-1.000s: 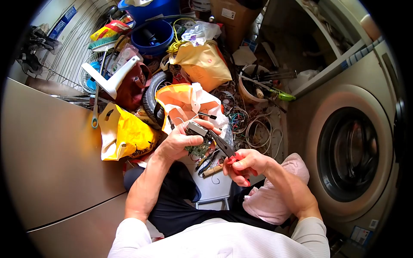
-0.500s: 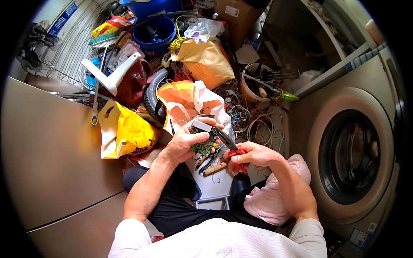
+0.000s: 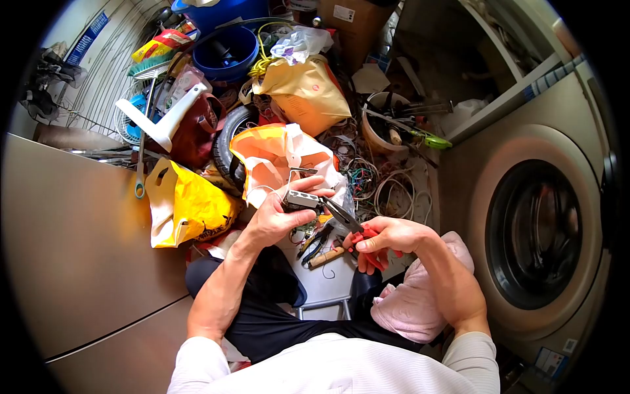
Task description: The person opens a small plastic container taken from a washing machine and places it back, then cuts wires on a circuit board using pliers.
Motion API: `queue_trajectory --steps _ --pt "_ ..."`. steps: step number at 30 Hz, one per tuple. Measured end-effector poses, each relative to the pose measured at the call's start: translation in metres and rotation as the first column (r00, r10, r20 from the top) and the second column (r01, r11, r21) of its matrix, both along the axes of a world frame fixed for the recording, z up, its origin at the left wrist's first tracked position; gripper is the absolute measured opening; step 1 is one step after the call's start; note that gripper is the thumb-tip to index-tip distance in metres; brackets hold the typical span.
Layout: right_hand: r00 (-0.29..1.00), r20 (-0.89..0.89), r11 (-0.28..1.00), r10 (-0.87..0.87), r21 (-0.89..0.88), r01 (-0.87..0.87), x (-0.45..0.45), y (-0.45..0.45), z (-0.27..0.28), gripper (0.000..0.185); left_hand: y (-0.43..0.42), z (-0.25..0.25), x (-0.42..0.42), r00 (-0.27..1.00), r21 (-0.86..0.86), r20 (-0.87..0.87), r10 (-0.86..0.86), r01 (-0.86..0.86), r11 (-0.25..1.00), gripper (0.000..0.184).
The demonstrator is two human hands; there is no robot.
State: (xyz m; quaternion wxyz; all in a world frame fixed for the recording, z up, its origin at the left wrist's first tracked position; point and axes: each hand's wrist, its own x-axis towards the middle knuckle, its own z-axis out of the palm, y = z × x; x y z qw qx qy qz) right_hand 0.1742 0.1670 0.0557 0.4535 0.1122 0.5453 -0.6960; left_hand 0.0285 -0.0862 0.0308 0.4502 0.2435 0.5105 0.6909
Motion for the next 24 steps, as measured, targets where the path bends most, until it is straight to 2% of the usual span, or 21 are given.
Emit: queue_trajectory --steps 3,5,6,8,10,11,13,14,15,17,19,21,23,24 --pt "1.0 0.007 0.999 0.019 -0.028 -0.019 0.002 0.001 -0.014 0.036 -0.002 0.007 0.0 0.998 -0.101 -0.057 -0.004 -0.002 0.995 0.06" --pt "1.0 0.0 0.998 0.026 -0.052 -0.026 0.004 0.0 -0.02 0.039 -0.004 0.008 -0.002 0.998 -0.108 -0.06 -0.013 0.006 0.994 0.058" --pt "1.0 -0.015 0.999 -0.01 -0.032 0.009 0.005 -0.002 -0.02 0.035 -0.004 0.008 -0.003 0.998 -0.113 -0.063 -0.02 0.013 0.993 0.057" --pt "0.999 -0.027 0.999 -0.044 -0.014 0.043 0.008 -0.008 -0.025 0.033 -0.003 0.009 -0.005 0.996 -0.101 -0.081 -0.022 0.014 0.995 0.055" --pt "0.989 -0.122 0.996 -0.081 0.023 0.084 0.01 -0.014 -0.039 0.034 -0.003 0.005 -0.005 0.994 -0.086 -0.102 -0.024 0.015 0.996 0.054" --pt "0.989 -0.123 0.996 -0.081 0.023 0.084 0.011 -0.016 -0.042 0.034 -0.003 -0.002 -0.004 0.999 -0.038 -0.037 0.008 -0.009 0.999 0.054" --pt "0.948 -0.318 0.928 -0.005 0.352 0.123 0.01 -0.021 -0.042 0.036 -0.001 -0.006 -0.002 0.999 0.011 0.027 0.038 -0.038 0.999 0.053" --pt "0.934 -0.357 0.885 0.017 0.44 0.152 0.01 -0.023 -0.039 0.033 0.0 -0.006 -0.001 0.991 0.063 0.13 0.04 -0.049 0.997 0.053" --pt "0.934 -0.357 0.885 0.018 0.441 0.151 0.01 -0.027 -0.036 0.033 0.002 -0.006 0.0 0.972 0.112 0.232 0.037 -0.065 0.992 0.052" --pt "0.902 -0.432 0.812 0.016 0.531 0.241 0.011 -0.034 -0.032 0.032 0.004 -0.011 0.002 0.98 0.124 0.184 0.077 -0.101 0.987 0.051" --pt "0.879 -0.474 0.765 0.056 0.586 0.268 0.009 -0.039 -0.021 0.03 0.003 -0.007 0.004 0.935 0.123 0.348 0.07 -0.12 0.985 0.055" --pt "0.852 -0.514 0.712 0.1 0.635 0.3 0.01 -0.04 -0.02 0.028 0.004 -0.004 0.006 0.927 0.117 0.367 0.077 -0.128 0.985 0.053" --pt "0.741 -0.652 0.644 0.158 0.637 0.424 0.014 -0.041 -0.034 0.022 0.003 -0.002 0.006 0.918 0.107 0.387 0.09 -0.142 0.984 0.052" --pt "0.742 -0.652 0.644 0.16 0.638 0.421 0.014 -0.04 -0.04 0.022 0.003 -0.001 0.006 0.918 0.106 0.387 0.087 -0.139 0.985 0.05"
